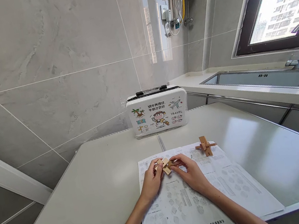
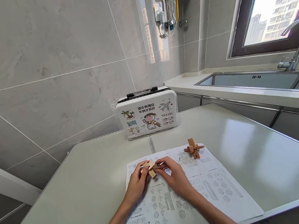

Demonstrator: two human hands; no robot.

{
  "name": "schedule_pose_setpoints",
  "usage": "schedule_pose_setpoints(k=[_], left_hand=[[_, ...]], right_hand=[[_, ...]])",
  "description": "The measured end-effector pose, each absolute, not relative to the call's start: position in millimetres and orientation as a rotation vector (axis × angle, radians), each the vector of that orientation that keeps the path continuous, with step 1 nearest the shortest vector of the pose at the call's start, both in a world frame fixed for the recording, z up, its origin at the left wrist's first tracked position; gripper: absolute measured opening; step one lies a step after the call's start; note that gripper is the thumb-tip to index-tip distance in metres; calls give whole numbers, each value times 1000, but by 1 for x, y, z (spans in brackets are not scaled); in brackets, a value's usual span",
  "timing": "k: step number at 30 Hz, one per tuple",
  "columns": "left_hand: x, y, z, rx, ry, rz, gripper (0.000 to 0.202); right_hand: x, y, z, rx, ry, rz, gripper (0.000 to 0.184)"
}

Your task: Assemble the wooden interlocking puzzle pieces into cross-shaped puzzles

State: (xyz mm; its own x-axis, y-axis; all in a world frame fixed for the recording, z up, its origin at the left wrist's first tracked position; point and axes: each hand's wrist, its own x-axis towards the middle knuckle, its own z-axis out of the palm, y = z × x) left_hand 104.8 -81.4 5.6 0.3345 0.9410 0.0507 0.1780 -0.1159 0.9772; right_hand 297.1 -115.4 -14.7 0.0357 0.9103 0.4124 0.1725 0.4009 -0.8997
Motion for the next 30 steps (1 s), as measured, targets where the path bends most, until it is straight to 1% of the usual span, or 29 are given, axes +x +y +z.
schedule_pose_setpoints(k=[3,4,7,9,15,24,30], left_hand=[[105,-84,10,1589,1025,912,47],[105,-85,11,1593,1014,908,50],[105,-86,10,1599,1001,867,69],[104,-86,9,1625,1012,848,75],[101,-83,5,1835,1060,841,65],[102,-89,14,2055,1053,827,65],[101,-91,16,2048,1033,759,62]], right_hand=[[297,-116,-13,-1029,-1450,736,19],[298,-117,-12,-1026,-1447,735,19],[298,-118,-10,-1019,-1451,742,19],[299,-119,-8,-1010,-1468,746,20],[299,-118,-11,-985,-1512,708,19],[301,-121,-7,-991,-1593,772,19],[303,-121,-8,-984,-1653,748,21]])
